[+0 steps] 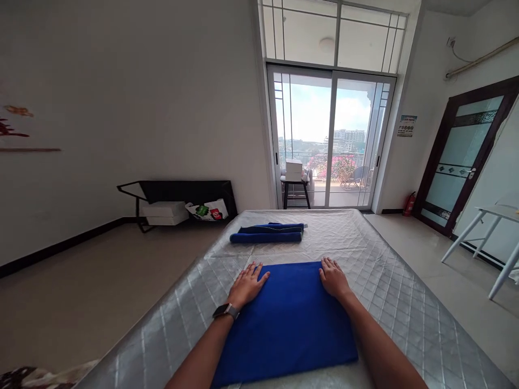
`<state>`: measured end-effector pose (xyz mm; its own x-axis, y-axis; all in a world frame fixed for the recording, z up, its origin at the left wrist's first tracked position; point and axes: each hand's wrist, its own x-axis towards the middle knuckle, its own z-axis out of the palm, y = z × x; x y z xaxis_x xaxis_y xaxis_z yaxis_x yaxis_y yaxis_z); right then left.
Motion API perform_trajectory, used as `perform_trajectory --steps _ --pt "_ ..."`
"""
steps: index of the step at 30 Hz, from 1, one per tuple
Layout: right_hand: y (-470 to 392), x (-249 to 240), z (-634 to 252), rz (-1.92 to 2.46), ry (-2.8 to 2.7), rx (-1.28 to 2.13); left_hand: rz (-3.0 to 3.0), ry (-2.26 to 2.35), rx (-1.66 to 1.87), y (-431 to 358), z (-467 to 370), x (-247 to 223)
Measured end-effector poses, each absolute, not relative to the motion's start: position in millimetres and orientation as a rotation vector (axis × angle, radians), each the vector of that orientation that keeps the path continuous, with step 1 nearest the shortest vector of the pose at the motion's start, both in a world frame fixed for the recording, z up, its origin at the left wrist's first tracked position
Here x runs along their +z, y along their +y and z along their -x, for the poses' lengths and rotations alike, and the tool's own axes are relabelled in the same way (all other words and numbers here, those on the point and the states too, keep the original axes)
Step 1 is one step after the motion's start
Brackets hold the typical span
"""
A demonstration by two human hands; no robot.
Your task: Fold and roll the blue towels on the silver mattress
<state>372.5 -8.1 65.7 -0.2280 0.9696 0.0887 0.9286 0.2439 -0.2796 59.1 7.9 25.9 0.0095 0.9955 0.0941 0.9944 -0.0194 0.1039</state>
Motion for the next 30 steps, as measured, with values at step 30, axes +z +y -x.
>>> perform_trajectory --steps 30 --pt "-18.6 60.3 -365.2 1.912 -2.17 0.378 -2.396 2.12 0.206 2.2 -73.5 11.7"
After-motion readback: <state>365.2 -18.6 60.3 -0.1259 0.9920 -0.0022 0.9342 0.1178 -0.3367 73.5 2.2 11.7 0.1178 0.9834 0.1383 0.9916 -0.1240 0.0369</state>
